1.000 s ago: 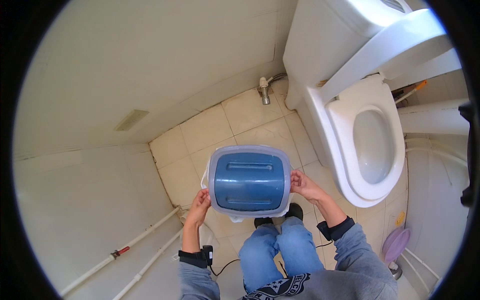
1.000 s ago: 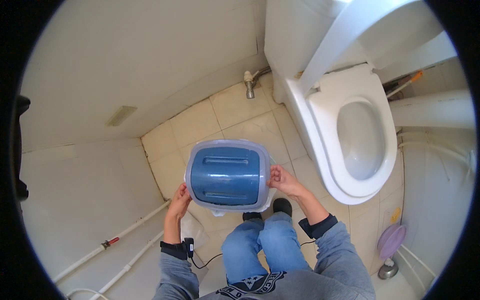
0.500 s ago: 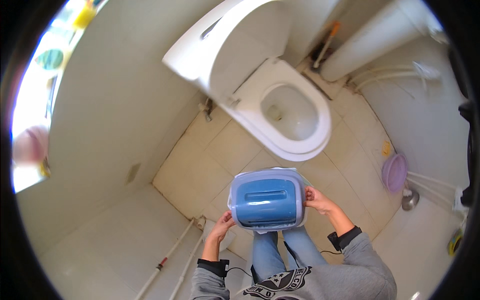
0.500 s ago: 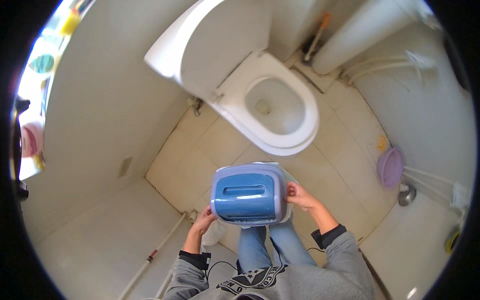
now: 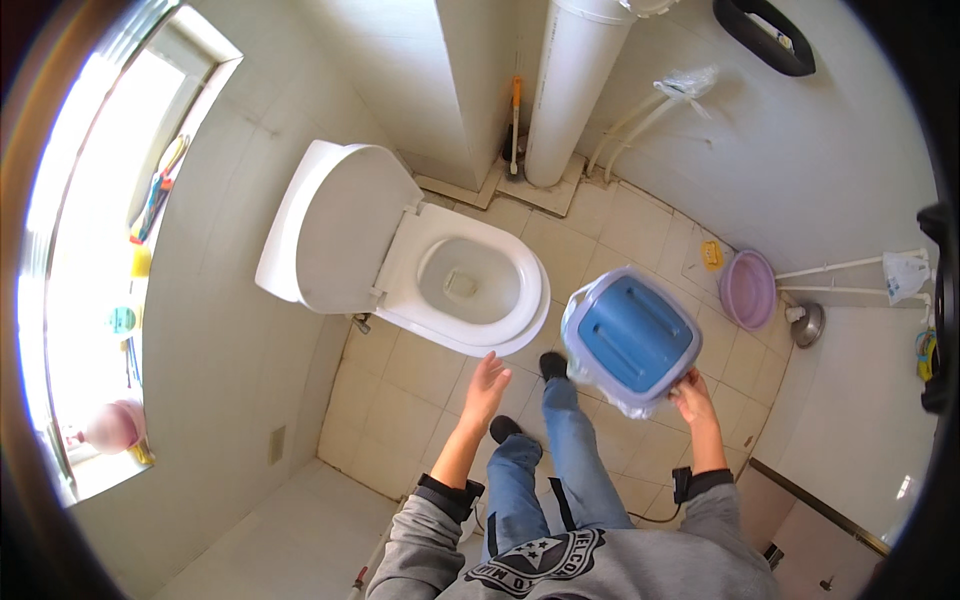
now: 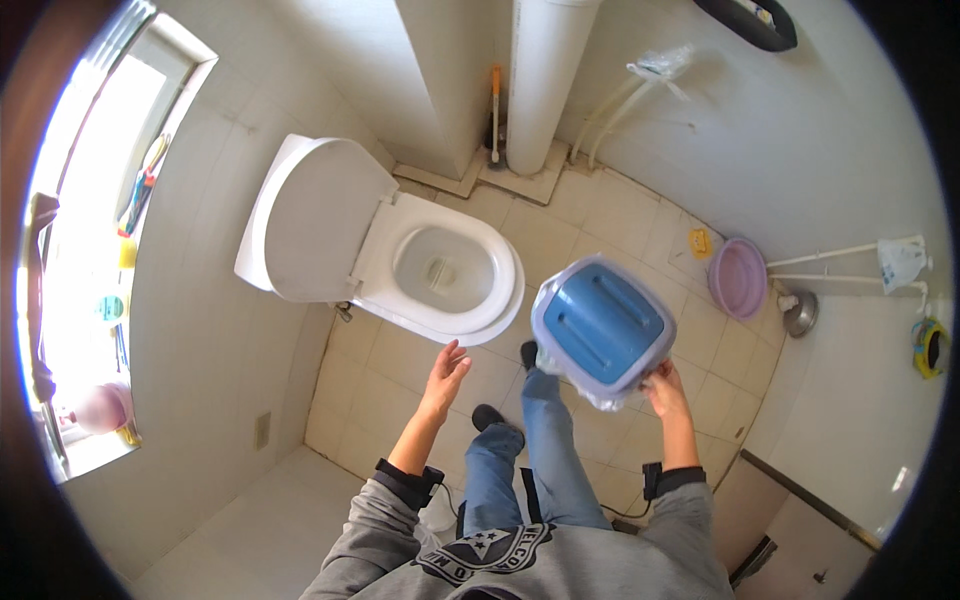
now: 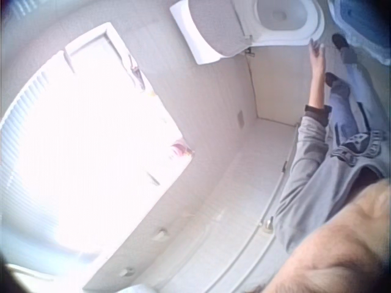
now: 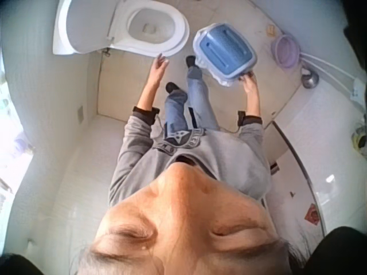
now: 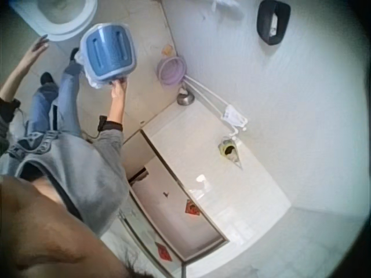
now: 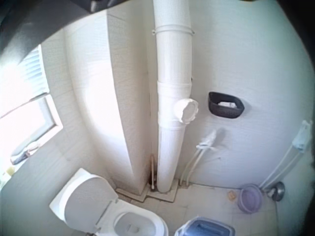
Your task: The person scrubs the toilet and surrounding floor with a brush, then replaces the trash bag in a small bin. They use a long-handled brush to clean the toilet bowl and floor, then remove the old trash bag and install a new one.
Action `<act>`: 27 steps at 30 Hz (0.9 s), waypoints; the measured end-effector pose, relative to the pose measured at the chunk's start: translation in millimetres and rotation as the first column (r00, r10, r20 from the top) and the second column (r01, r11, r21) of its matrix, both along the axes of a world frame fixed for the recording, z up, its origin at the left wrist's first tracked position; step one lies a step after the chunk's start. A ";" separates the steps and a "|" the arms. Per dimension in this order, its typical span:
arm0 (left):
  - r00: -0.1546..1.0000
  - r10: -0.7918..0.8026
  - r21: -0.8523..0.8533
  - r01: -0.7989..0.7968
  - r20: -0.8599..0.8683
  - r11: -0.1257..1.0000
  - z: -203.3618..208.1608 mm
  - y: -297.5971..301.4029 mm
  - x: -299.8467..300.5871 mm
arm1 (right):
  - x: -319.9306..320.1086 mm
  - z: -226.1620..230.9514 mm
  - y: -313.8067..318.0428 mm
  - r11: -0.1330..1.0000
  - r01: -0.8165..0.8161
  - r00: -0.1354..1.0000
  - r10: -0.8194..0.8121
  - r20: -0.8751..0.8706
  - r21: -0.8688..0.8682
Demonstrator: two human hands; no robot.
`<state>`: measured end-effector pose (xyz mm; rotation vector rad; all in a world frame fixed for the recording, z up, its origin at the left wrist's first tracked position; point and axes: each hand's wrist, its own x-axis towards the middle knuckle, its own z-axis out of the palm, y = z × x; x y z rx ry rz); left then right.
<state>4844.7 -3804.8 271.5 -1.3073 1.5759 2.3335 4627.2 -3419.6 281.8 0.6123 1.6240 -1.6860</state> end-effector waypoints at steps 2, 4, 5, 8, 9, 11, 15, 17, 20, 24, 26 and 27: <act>0.999 -0.036 0.000 0.036 0.035 0.999 4.2 5.7 -24.6 | -40.1 -29.6 -4.9 0.999 0.052 0.999 -0.052 -0.016 0.000; 0.995 -0.069 0.000 0.069 0.067 0.998 -2.7 8.6 -54.8 | -81.9 -63.9 -23.4 0.997 0.054 0.998 -0.056 -0.024 -0.059; 0.993 -0.084 0.000 0.085 0.078 0.996 -8.8 10.7 -68.3 | -103.9 -83.4 -38.1 0.994 0.049 0.998 -0.053 -0.031 -0.100; 0.994 -0.070 0.000 0.071 0.084 0.998 -38.8 14.5 -113.5 | -167.8 -143.0 -92.0 0.999 -0.022 1.000 0.022 0.004 -0.047; 0.996 -0.046 0.001 0.046 0.074 0.999 -53.5 15.0 -131.9 | -190.4 -164.6 -114.1 0.999 -0.043 0.999 0.043 0.012 -0.034; 0.998 -0.020 0.018 0.019 0.068 1.000 -78.0 18.6 -160.9 | -225.3 -203.5 -152.0 0.996 -0.079 0.995 0.081 0.066 -0.030; 0.995 -0.054 -0.023 0.056 0.087 0.998 -116.5 24.5 -216.1 | -275.6 -277.7 -232.1 0.966 -0.244 0.962 0.253 0.106 -0.084; 0.992 -0.085 -0.058 0.091 0.095 0.994 -127.3 24.4 -232.9 | -288.6 -309.5 -269.5 0.953 -0.292 0.942 0.301 0.146 -0.082; 0.983 -0.106 -0.056 0.115 0.147 0.992 -142.6 18.7 -248.9 | -298.2 -352.5 -321.1 0.949 -0.290 0.934 0.309 0.179 -0.125; 0.980 -0.080 -0.020 0.085 0.181 0.996 -164.8 15.1 -255.2 | -303.1 -402.7 -362.5 0.924 -0.293 0.918 0.344 0.198 -0.246; 0.976 -0.074 0.013 0.073 0.207 0.997 -176.0 15.0 -254.7 | -301.0 -422.2 -372.6 0.941 -0.284 0.919 0.322 0.226 -0.187; 0.979 -0.057 0.015 0.056 0.193 0.998 -181.8 14.7 -253.8 | -300.2 -429.2 -373.4 0.925 -0.285 0.924 0.335 0.185 -0.251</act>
